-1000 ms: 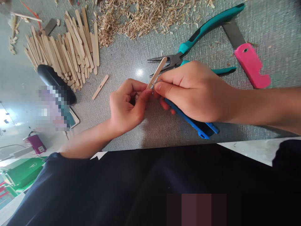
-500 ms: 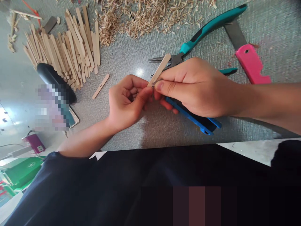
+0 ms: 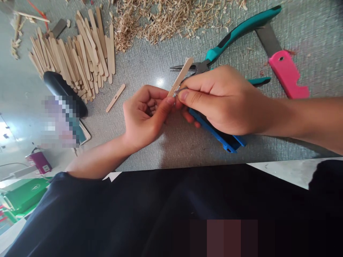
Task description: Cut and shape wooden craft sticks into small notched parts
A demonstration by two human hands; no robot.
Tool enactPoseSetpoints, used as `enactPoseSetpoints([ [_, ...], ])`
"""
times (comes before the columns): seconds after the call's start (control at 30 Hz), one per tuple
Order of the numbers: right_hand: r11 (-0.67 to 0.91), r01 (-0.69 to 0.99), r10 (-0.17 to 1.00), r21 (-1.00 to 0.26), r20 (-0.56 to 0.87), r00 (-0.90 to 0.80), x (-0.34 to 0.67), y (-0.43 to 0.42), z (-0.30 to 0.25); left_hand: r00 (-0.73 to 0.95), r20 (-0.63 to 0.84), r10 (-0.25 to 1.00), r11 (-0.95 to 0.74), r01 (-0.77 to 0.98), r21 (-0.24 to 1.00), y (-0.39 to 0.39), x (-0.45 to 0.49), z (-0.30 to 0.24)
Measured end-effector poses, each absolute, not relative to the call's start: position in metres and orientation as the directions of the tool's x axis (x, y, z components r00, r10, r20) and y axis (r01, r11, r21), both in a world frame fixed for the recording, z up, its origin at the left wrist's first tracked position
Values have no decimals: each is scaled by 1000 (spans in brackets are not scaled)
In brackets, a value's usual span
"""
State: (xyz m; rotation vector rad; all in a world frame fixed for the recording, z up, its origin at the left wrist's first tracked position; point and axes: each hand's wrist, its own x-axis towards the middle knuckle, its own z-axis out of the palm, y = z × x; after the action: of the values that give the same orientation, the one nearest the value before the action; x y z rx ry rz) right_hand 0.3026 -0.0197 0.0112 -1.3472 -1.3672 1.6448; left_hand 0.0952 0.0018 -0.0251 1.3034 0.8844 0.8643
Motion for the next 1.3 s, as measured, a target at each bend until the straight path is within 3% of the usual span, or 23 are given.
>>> enactPoseSetpoints([
  [0.2, -258, 196, 909, -946, -306, -282, 302, -21, 10, 382, 60, 922, -54, -28, 998, 0, 97, -24],
  [0.47, -352, 271, 877, -896, -417, -238, 298, -20, 17, 352, 203, 914, -238, 59, 969, -7, 94, -32],
  [0.8, -257, 161, 902, -953, -296, -314, 303, -17, 13, 482, -40, 875, 74, -52, 996, 7, 93, -28],
  [1.13, -317, -40, 910, -948, -292, -295, 303, -22, 8, 440, -104, 892, 132, -35, 991, 5, 96, -26],
  [1.3, -305, -2, 915, -952, -293, -278, 303, -22, 7, 423, -100, 900, 126, -33, 991, 3, 98, -24],
])
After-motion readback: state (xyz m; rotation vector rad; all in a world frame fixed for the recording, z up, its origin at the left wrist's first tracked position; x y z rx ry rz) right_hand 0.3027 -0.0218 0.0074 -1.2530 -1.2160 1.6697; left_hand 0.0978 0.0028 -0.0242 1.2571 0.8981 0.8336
